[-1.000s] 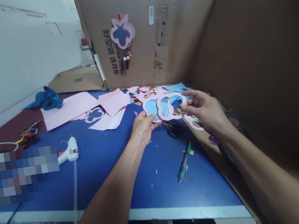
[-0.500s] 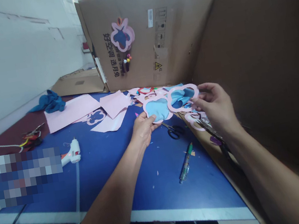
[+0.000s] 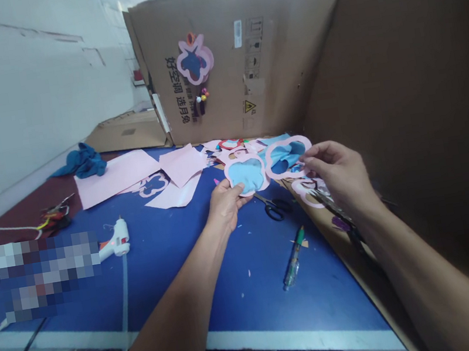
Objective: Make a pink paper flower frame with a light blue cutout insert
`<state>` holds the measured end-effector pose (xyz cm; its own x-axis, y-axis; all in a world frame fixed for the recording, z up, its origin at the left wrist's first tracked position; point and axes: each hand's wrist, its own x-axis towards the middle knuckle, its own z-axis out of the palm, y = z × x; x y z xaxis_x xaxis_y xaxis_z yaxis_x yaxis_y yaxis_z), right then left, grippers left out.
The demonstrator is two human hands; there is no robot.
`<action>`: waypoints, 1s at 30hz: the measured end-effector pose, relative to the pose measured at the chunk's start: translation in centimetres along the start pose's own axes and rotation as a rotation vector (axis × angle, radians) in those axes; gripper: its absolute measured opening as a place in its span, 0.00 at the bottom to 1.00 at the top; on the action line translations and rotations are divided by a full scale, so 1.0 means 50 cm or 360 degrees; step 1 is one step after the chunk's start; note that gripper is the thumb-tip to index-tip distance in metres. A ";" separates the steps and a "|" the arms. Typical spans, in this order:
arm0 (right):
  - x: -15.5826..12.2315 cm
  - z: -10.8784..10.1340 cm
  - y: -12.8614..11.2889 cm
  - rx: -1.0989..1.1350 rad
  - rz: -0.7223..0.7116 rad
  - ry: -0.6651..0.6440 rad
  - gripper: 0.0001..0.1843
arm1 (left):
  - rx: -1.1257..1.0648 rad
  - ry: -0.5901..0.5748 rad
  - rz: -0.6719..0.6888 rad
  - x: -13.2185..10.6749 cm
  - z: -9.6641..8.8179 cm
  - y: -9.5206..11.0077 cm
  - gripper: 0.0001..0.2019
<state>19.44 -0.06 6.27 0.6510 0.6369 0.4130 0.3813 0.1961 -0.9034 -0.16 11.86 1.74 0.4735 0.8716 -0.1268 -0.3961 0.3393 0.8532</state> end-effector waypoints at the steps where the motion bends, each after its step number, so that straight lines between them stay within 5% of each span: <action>1: -0.001 -0.001 0.000 -0.0016 0.0028 -0.0010 0.06 | -0.0006 0.0016 -0.0005 0.000 0.000 -0.001 0.07; 10: 0.005 -0.006 0.012 -0.0002 0.0233 -0.0040 0.10 | -0.0023 0.0036 0.0031 0.005 -0.006 0.005 0.07; 19: 0.004 -0.006 0.014 -0.0051 0.0176 -0.0087 0.17 | -0.0025 -0.0006 0.0061 0.008 -0.012 0.006 0.07; 30: 0.006 -0.017 0.008 -0.0411 -0.0229 -0.0070 0.09 | -0.0023 0.0088 0.0116 0.020 -0.028 0.014 0.09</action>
<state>20.33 -0.42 6.12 0.5513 0.6488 0.5245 0.6257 0.0943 -0.7743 -1.08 13.47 1.51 0.3987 0.9124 -0.0925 -0.4396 0.2787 0.8539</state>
